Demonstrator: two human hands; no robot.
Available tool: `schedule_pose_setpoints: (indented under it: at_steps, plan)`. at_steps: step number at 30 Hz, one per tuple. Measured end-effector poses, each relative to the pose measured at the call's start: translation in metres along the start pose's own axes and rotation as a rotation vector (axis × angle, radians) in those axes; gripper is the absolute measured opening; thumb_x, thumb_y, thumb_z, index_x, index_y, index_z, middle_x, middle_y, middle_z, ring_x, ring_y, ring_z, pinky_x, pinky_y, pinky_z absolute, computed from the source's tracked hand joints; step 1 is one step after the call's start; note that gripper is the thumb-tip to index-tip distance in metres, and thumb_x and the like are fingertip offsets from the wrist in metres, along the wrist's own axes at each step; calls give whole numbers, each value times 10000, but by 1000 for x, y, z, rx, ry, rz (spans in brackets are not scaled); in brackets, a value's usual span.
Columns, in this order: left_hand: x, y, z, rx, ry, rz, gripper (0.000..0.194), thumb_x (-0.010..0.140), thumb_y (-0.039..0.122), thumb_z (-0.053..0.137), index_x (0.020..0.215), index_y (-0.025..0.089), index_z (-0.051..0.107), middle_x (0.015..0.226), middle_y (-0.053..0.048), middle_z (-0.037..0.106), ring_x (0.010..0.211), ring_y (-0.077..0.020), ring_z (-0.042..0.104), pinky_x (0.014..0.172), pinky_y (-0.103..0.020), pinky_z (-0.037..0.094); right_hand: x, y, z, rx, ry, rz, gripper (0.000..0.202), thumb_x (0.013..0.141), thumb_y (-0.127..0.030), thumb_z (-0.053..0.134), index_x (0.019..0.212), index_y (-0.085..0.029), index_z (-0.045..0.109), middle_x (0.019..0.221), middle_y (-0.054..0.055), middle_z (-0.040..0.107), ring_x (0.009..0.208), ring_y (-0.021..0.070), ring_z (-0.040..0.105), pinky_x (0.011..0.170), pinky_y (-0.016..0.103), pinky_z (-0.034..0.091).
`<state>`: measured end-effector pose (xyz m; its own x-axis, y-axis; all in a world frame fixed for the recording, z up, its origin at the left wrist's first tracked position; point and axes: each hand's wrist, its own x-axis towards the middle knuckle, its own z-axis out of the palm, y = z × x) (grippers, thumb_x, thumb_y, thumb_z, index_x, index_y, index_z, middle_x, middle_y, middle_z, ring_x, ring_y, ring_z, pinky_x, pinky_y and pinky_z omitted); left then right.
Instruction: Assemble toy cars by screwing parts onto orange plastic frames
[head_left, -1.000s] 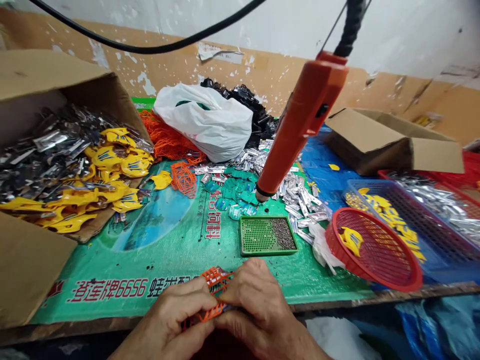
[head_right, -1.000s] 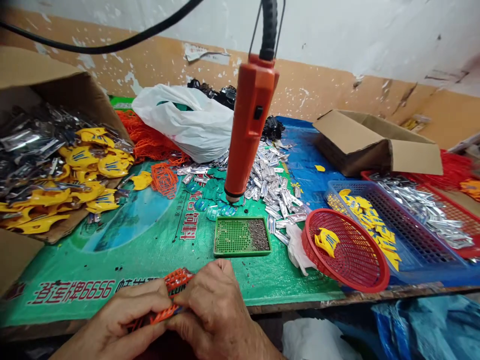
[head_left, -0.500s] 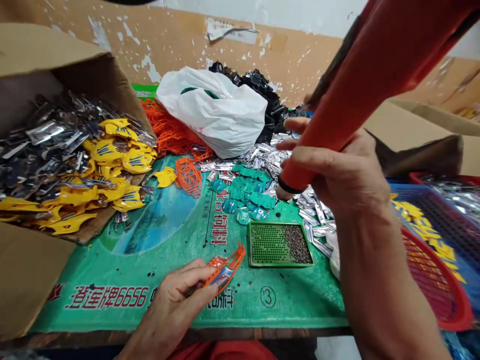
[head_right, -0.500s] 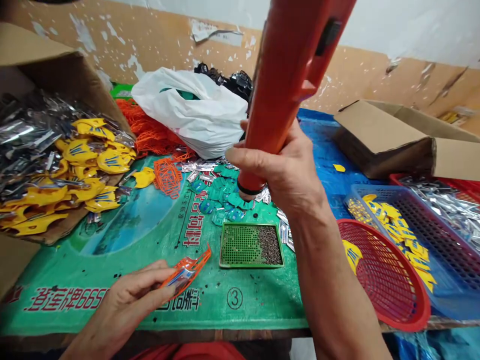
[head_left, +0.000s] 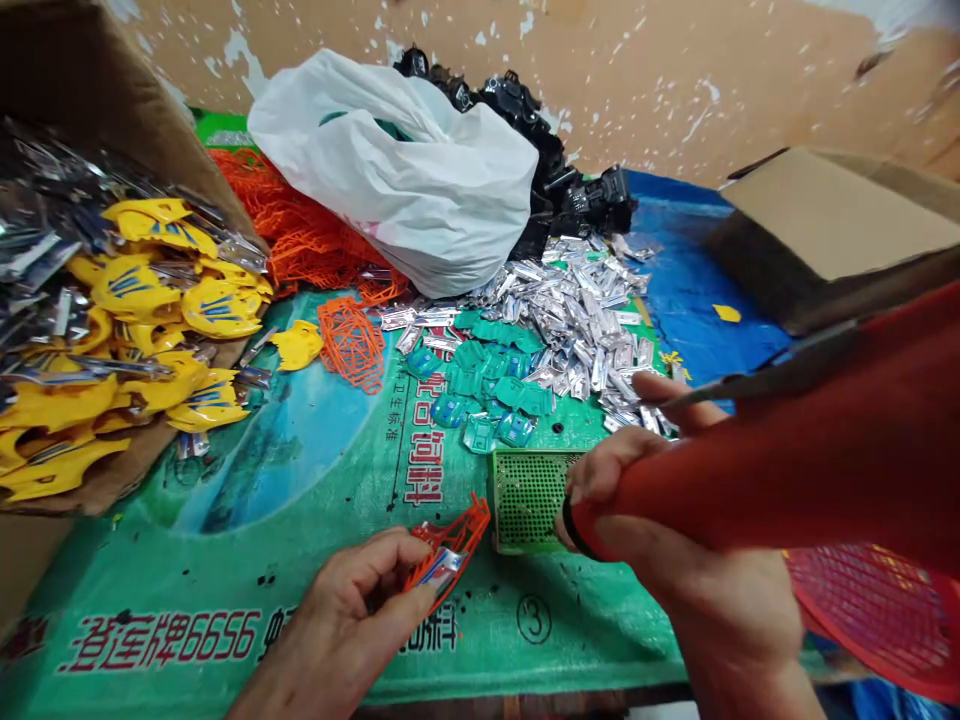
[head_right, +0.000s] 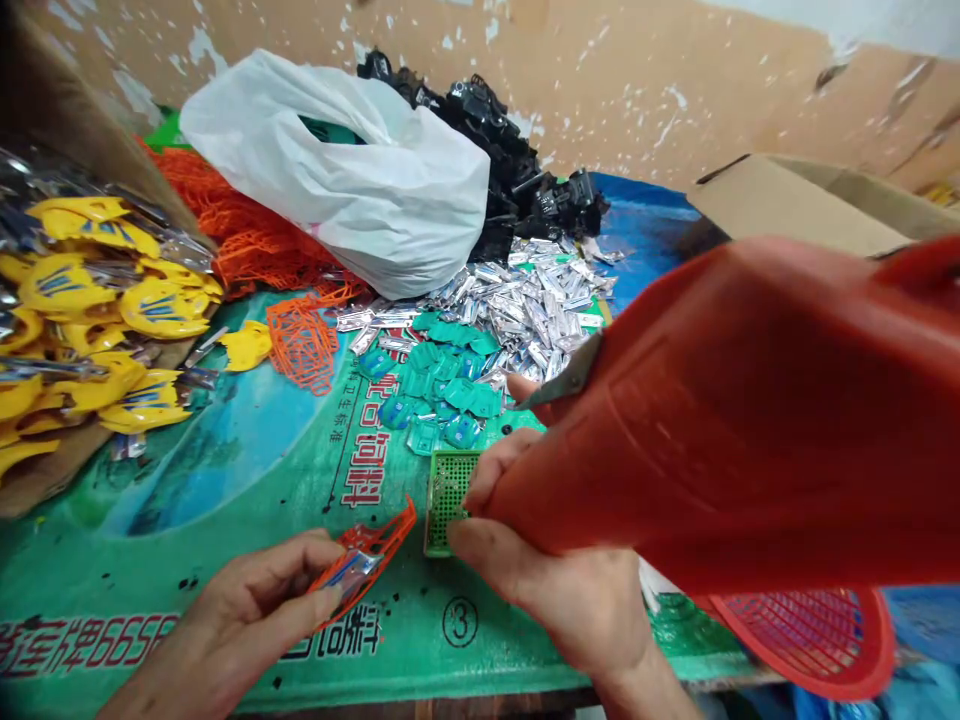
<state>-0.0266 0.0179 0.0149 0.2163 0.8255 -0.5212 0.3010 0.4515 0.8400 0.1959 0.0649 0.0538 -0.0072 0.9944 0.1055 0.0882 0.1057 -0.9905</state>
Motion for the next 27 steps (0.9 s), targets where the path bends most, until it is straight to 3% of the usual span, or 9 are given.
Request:
schedule_pose_setpoints:
  at_steps: [4,7,19,27]
  plan:
    - [0,0,1,-44,-35,-37,297,833,487,555,860,220,682,803,-2,585,739,-164,476,640,-252,378,-6,9,-1,43,-16,29,113,680,-299,736,695,-240,642,702,23,586,681,205,590,605,374,532]
    - [-3,-2,2,-75,9,-55,276,823,468,574,891,231,697,816,-1,610,740,-165,483,641,-252,383,-8,10,-2,52,-13,35,129,682,-303,740,747,-243,646,713,19,586,703,211,591,632,383,531]
    - [-5,-3,-1,-59,15,-54,277,836,462,566,876,220,695,793,-3,606,731,-165,479,642,-257,394,-12,16,1,97,-22,-7,327,706,-271,738,1003,-269,602,711,-8,593,683,194,580,685,397,527]
    - [-4,-3,0,-67,11,-42,279,837,461,566,879,223,705,809,-9,632,745,-174,502,646,-260,407,-12,14,4,107,22,-16,564,694,-257,755,1198,-293,505,706,-21,612,668,200,598,689,404,522]
